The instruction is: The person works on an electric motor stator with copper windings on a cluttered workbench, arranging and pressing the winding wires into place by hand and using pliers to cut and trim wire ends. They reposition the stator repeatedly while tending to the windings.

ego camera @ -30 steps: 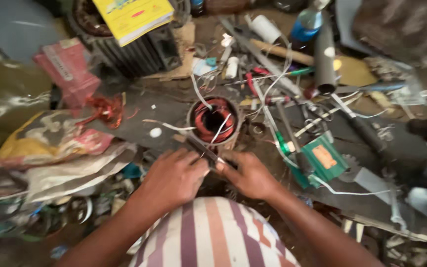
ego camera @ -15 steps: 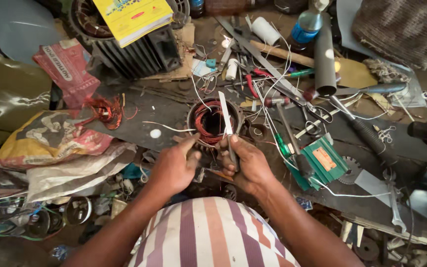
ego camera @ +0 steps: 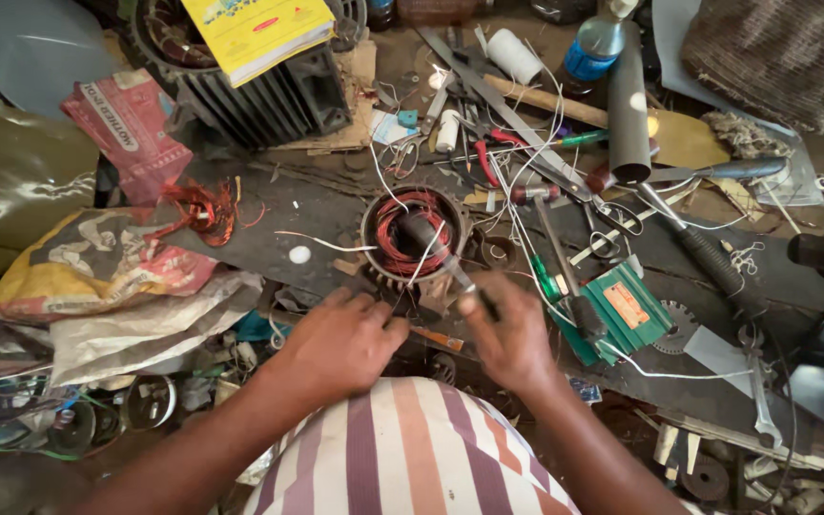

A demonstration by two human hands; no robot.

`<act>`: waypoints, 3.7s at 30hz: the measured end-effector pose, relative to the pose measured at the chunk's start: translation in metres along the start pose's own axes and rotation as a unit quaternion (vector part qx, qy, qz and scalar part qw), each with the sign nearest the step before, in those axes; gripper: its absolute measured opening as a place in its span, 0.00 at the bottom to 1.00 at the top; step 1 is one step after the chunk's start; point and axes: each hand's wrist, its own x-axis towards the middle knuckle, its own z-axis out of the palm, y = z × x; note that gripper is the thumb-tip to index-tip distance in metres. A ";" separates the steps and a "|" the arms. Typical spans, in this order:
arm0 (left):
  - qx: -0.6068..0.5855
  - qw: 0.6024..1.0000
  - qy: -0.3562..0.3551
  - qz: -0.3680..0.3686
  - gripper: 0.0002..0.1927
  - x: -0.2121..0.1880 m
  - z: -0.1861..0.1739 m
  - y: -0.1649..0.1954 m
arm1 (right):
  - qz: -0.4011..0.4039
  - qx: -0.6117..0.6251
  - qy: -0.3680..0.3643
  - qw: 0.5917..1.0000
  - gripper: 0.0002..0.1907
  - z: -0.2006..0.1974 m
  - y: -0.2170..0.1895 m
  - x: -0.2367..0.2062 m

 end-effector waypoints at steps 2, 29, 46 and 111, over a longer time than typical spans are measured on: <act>0.043 0.999 -0.015 0.026 0.12 0.001 -0.004 0.002 | -0.015 -0.124 -0.066 0.990 0.14 0.000 -0.007 0.004; -0.229 0.972 0.010 -0.057 0.11 0.007 -0.005 0.001 | 0.184 0.404 -0.087 0.892 0.20 -0.012 -0.006 0.023; -0.704 0.619 0.099 -0.335 0.13 0.111 0.045 -0.064 | -0.044 0.092 -0.216 0.971 0.10 -0.007 -0.081 0.002; -0.748 0.530 0.122 -0.380 0.22 -0.017 0.010 -0.004 | 0.038 -0.251 -0.273 0.928 0.21 0.017 -0.028 0.036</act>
